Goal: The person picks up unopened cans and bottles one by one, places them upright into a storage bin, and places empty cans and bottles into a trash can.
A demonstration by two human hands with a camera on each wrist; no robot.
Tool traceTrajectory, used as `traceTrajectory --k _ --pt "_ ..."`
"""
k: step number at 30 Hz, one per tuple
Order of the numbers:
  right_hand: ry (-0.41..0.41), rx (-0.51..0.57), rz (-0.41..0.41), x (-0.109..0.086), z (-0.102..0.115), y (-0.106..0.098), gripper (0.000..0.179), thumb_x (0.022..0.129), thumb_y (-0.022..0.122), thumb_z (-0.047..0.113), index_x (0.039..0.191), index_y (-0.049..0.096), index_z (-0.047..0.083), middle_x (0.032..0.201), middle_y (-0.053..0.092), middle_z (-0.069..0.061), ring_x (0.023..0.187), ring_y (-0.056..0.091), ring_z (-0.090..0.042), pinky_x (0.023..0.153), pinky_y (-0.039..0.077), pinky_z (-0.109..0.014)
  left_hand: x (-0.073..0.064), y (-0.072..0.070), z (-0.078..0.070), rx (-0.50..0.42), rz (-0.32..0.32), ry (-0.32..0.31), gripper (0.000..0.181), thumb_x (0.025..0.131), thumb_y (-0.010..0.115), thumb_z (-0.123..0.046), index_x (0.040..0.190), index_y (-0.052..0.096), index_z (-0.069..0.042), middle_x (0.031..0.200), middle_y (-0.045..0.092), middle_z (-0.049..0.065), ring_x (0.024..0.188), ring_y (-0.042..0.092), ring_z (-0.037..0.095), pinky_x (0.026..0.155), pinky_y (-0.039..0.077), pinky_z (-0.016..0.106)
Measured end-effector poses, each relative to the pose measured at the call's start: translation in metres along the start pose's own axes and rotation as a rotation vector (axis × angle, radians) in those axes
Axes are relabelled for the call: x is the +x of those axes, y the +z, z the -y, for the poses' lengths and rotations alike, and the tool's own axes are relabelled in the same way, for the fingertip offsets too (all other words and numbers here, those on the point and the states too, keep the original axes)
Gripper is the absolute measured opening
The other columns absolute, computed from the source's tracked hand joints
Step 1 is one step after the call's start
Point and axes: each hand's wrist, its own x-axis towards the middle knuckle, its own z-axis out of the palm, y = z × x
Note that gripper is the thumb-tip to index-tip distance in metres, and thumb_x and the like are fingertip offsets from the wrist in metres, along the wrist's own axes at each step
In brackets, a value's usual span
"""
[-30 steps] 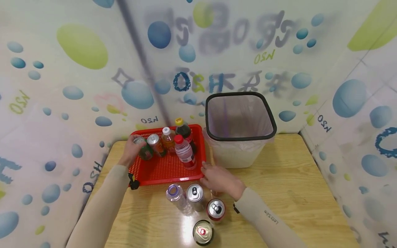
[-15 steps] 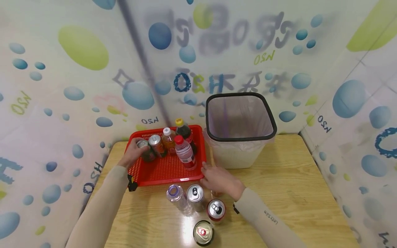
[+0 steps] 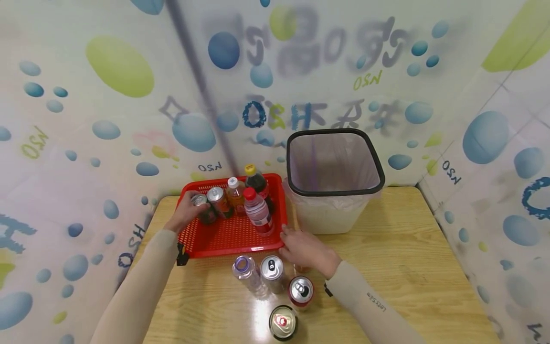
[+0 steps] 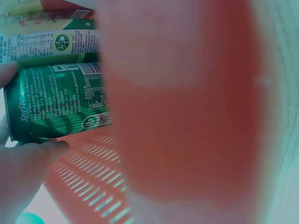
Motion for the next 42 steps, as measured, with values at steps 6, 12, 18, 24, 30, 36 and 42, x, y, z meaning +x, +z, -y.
traceTrajectory --k 6,12,18,24,30,36,42 --pt "-0.013 0.009 -0.017 0.0 -0.003 0.002 0.051 0.104 0.061 0.027 0.143 0.057 -0.006 0.155 0.045 -0.026 0.137 0.052 -0.043 0.112 0.044 -0.053 -0.005 -0.002 -0.003 0.029 -0.02 0.084 0.079 0.096 0.067 -0.013 0.159 0.021 0.0 0.151 0.041 0.025 0.135 0.046 0.041 0.116 0.037 0.059" --pt "-0.023 0.016 -0.027 -0.002 -0.004 0.001 0.051 0.103 0.061 0.025 0.142 0.058 -0.006 0.154 0.046 -0.027 0.136 0.053 -0.044 0.111 0.045 -0.053 -0.027 -0.014 -0.01 0.087 -0.068 0.136 0.08 0.103 0.06 -0.028 0.164 0.016 -0.002 0.161 0.031 0.026 0.145 0.035 0.044 0.119 0.03 0.063" --pt "-0.056 -0.004 -0.044 -0.003 -0.005 0.001 0.048 0.103 0.061 0.022 0.139 0.059 -0.009 0.151 0.048 -0.03 0.133 0.054 -0.047 0.109 0.046 -0.055 -0.056 -0.033 -0.012 0.177 -0.152 0.143 0.085 0.106 0.048 -0.054 0.167 0.011 -0.008 0.169 0.02 0.022 0.153 0.021 0.045 0.119 0.022 0.067" --pt "-0.06 0.007 -0.049 -0.004 -0.006 0.002 0.049 0.103 0.061 0.022 0.139 0.059 -0.009 0.151 0.048 -0.031 0.132 0.055 -0.048 0.109 0.046 -0.055 -0.082 -0.043 0.004 0.288 -0.17 0.18 0.088 0.104 0.046 -0.059 0.166 0.011 -0.007 0.17 0.017 0.023 0.153 0.02 0.048 0.116 0.024 0.072" --pt "-0.049 0.025 -0.045 -0.004 -0.006 0.003 0.05 0.103 0.061 0.025 0.141 0.058 -0.008 0.153 0.047 -0.029 0.134 0.053 -0.047 0.11 0.045 -0.055 -0.098 -0.037 0.023 0.369 -0.062 0.175 0.106 0.1 0.057 -0.059 0.165 -0.008 -0.005 0.171 -0.003 0.024 0.155 0.005 0.05 0.117 0.018 0.072" --pt "-0.04 0.031 -0.039 -0.005 -0.005 0.003 0.051 0.103 0.062 0.025 0.143 0.057 -0.007 0.154 0.046 -0.028 0.136 0.052 -0.045 0.11 0.045 -0.054 -0.108 -0.023 0.043 0.511 -0.068 0.237 0.116 0.095 0.065 -0.058 0.163 -0.008 0.001 0.17 -0.002 0.027 0.155 0.002 0.05 0.118 0.012 0.073" --pt "-0.055 0.031 -0.057 -0.004 -0.005 0.001 0.051 0.103 0.062 0.024 0.143 0.057 -0.007 0.153 0.047 -0.028 0.135 0.053 -0.045 0.109 0.046 -0.054 -0.112 -0.015 0.059 0.598 -0.073 0.198 0.12 0.092 0.062 -0.069 0.163 -0.003 0.004 0.17 -0.001 0.028 0.155 0.003 0.049 0.117 0.013 0.075"
